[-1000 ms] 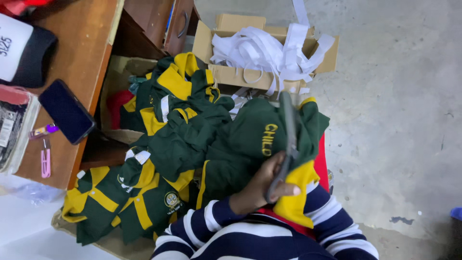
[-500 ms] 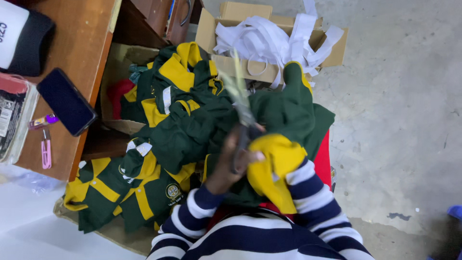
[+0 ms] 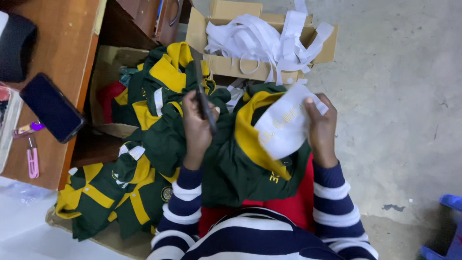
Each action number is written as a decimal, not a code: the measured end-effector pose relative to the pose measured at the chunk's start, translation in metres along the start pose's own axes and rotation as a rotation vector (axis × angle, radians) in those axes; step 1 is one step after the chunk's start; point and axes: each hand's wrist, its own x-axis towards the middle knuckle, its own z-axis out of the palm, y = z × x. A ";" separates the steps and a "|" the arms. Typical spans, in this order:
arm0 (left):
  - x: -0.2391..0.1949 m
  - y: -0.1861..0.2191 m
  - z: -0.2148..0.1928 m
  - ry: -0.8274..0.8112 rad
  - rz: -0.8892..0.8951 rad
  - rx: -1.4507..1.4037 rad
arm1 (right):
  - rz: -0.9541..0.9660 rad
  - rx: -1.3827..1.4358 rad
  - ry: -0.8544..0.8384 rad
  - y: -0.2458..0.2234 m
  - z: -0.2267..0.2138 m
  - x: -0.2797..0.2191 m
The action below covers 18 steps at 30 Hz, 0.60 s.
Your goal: The person uses scissors to cut tags and labels from green and yellow shirts. They repeatedly pick up shirts, cut the tags, and place the cut pieces into a cardboard box. The person also folds and arranges the shirts on their lap.
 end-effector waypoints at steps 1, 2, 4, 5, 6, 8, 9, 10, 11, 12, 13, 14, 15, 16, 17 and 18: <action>-0.007 0.016 0.008 -0.138 -0.074 -0.306 | -0.015 -0.019 -0.055 -0.010 0.007 0.005; -0.014 0.033 0.015 -0.274 -0.145 -0.614 | -0.031 -0.037 -0.111 -0.020 0.015 0.010; -0.036 0.036 0.039 -0.337 -0.028 -0.415 | -0.050 -0.007 -0.147 -0.024 0.028 0.027; -0.046 0.038 0.051 -0.417 0.080 -0.210 | -0.064 0.025 -0.162 -0.026 0.035 0.034; -0.059 0.038 0.055 -0.408 0.083 -0.201 | -0.064 0.034 -0.172 -0.017 0.033 0.048; -0.086 0.037 0.066 -0.650 0.386 0.417 | -0.064 0.084 -0.065 0.002 0.024 0.074; -0.090 0.014 0.053 -0.658 0.391 0.416 | -0.066 0.085 -0.055 -0.010 0.020 0.073; -0.094 -0.010 0.041 -0.733 0.175 0.239 | -0.037 0.164 -0.003 -0.020 0.016 0.072; -0.099 -0.034 0.028 -0.811 -0.048 0.062 | -0.005 0.241 0.060 -0.030 0.008 0.068; -0.100 -0.042 0.021 -0.832 -0.047 0.062 | -0.003 0.240 0.081 -0.017 0.010 0.081; -0.106 -0.051 0.011 -0.724 -0.230 -0.049 | 0.036 0.343 0.050 -0.002 0.011 0.089; -0.112 -0.059 -0.001 -0.609 -0.410 -0.155 | 0.073 0.447 0.020 0.014 0.012 0.095; -0.109 -0.067 0.000 -0.593 -0.419 -0.163 | 0.079 0.439 0.003 0.018 0.015 0.091; -0.107 -0.074 -0.001 -0.627 -0.408 -0.147 | 0.121 0.442 -0.075 0.021 0.018 0.084; -0.098 -0.081 -0.004 -0.647 -0.385 -0.126 | 0.154 0.456 -0.168 0.022 0.030 0.083; -0.100 -0.080 0.000 -0.616 -0.380 -0.128 | 0.153 0.458 -0.199 0.010 0.035 0.067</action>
